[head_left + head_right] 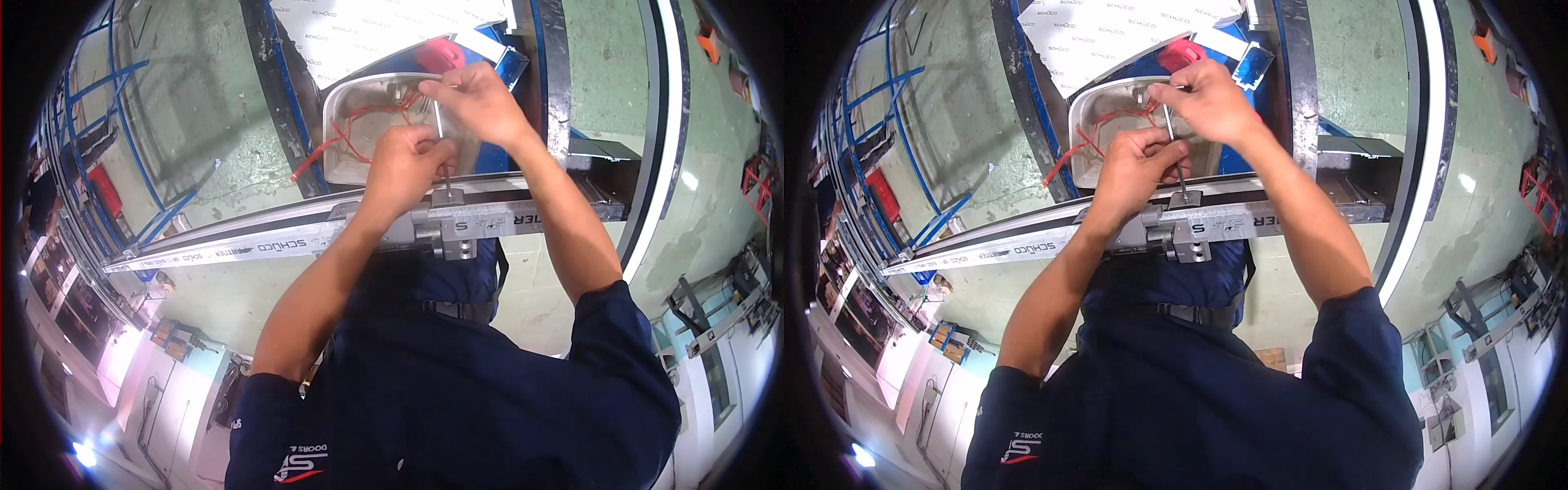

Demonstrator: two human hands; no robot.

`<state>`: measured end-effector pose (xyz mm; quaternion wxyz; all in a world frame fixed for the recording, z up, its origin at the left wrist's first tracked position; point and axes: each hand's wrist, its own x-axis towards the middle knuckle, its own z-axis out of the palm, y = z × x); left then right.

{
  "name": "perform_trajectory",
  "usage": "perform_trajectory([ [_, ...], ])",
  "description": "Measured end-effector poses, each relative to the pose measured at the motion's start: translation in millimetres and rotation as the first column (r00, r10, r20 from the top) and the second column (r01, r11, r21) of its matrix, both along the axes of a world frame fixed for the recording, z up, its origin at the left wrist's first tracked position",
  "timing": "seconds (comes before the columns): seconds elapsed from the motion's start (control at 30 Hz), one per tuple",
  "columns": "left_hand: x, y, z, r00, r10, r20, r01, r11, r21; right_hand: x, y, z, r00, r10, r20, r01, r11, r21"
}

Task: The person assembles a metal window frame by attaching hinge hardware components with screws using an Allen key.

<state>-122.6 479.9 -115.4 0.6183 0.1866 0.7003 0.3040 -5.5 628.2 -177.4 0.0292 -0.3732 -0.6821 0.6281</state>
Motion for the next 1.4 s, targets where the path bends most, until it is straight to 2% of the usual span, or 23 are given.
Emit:
perform_trajectory([
  [0.03, -1, 3, 4, 0.995, -0.066, -0.076, 0.065, 0.998, -0.016, -7, -5, 18, 0.999, -0.013, 0.042, -0.001, 0.948, 0.319],
  [0.13, 3, 2, 1, 0.983, -0.07, -0.168, 0.078, 0.996, 0.043, -18, -17, 46, 0.992, -0.029, 0.127, -0.06, 0.767, 0.639],
  [0.17, 5, 1, -2, 0.984, -0.037, -0.174, 0.052, 0.995, 0.083, -17, -10, 61, 0.98, 0.047, 0.196, -0.146, 0.836, 0.53],
  [0.23, 5, 1, -2, 0.992, 0.005, -0.125, 0.001, 0.999, 0.047, -14, -5, 49, 0.993, -0.118, 0.022, 0.116, 0.991, 0.061],
  [0.3, 4, 3, 0, 0.998, 0.054, -0.044, -0.054, 0.998, 0.023, -7, 0, 39, 0.955, -0.256, -0.151, 0.16, 0.871, -0.464],
  [0.4, 5, 3, 2, 0.991, 0.103, 0.089, -0.104, 0.994, 0.011, -2, -8, 19, 0.95, -0.224, -0.219, 0.1, 0.879, -0.466],
  [0.43, 5, 2, -1, 0.989, 0.1, 0.105, -0.103, 0.994, 0.023, -6, -7, 11, 0.952, -0.236, -0.194, 0.133, 0.891, -0.434],
  [0.5, 6, -2, -4, 0.997, 0.05, 0.058, -0.052, 0.998, 0.035, -14, -15, 6, 0.984, -0.171, -0.048, 0.173, 0.985, 0.026],
  [0.57, 4, -2, -4, 0.996, -0.051, -0.071, 0.053, 0.998, 0.034, -28, -20, 13, 0.975, -0.17, 0.143, 0.092, 0.896, 0.435],
  [0.67, 3, 3, 5, 0.992, -0.087, -0.095, 0.085, 0.996, -0.029, -26, -17, 15, 0.967, -0.187, 0.173, 0.076, 0.858, 0.508],
  [0.73, 3, 1, -1, 0.999, 0.022, 0.033, -0.022, 1.0, -0.014, -15, -4, 16, 0.99, -0.144, -0.006, 0.143, 0.985, -0.094],
  [0.77, 3, 1, -3, 0.992, 0.075, 0.099, -0.074, 0.997, -0.013, -9, 2, 15, 0.982, -0.164, -0.095, 0.113, 0.91, -0.399],
  [0.87, 3, 2, -3, 0.973, 0.131, 0.191, -0.131, 0.991, -0.012, 5, 12, -6, 0.976, -0.075, -0.206, -0.055, 0.827, -0.559],
  [0.9, 3, 1, -3, 0.971, 0.131, 0.2, -0.13, 0.991, -0.021, 4, 14, -5, 0.978, -0.059, -0.2, -0.056, 0.85, -0.523],
  [1.0, -3, 1, -5, 0.981, 0.097, 0.17, -0.091, 0.995, -0.042, -4, 7, -2, 1.0, 0.01, -0.027, -0.013, 0.994, -0.11],
  [1.03, -4, 1, -4, 0.99, 0.06, 0.126, -0.054, 0.997, -0.052, -8, 2, 9, 0.998, 0.025, 0.056, -0.039, 0.968, 0.249],
  [1.13, -8, -3, -13, 0.996, 0.019, 0.086, -0.019, 1.0, -0.008, -16, -10, 29, 0.996, 0.004, 0.094, -0.053, 0.848, 0.528],
  [1.17, -8, -1, -9, 0.996, 0.025, 0.091, -0.027, 0.999, 0.017, -17, 0, 43, 0.982, 0.075, 0.175, -0.118, 0.96, 0.256],
  [1.2, -8, -1, -7, 0.995, 0.031, 0.095, -0.035, 0.999, 0.041, -15, 1, 31, 0.999, 0.034, -0.005, -0.033, 0.999, 0.027],
  [1.23, -7, -3, -9, 0.985, 0.08, 0.155, -0.082, 0.997, 0.008, -15, -1, 18, 0.984, -0.053, -0.168, 0.015, 0.976, -0.217],
  [1.3, -11, 0, -3, 0.978, 0.069, 0.198, -0.054, 0.995, -0.078, -7, 5, 11, 0.971, -0.075, -0.226, -0.058, 0.846, -0.531],
  [1.33, -13, 1, -1, 0.973, 0.065, 0.22, -0.038, 0.992, -0.122, -5, 9, 11, 0.969, -0.092, -0.228, -0.086, 0.744, -0.662],
  [1.4, -16, -3, -6, 0.95, 0.112, 0.291, -0.072, 0.987, -0.144, -5, 12, 9, 0.979, 0.077, -0.191, -0.18, 0.774, -0.607],
])
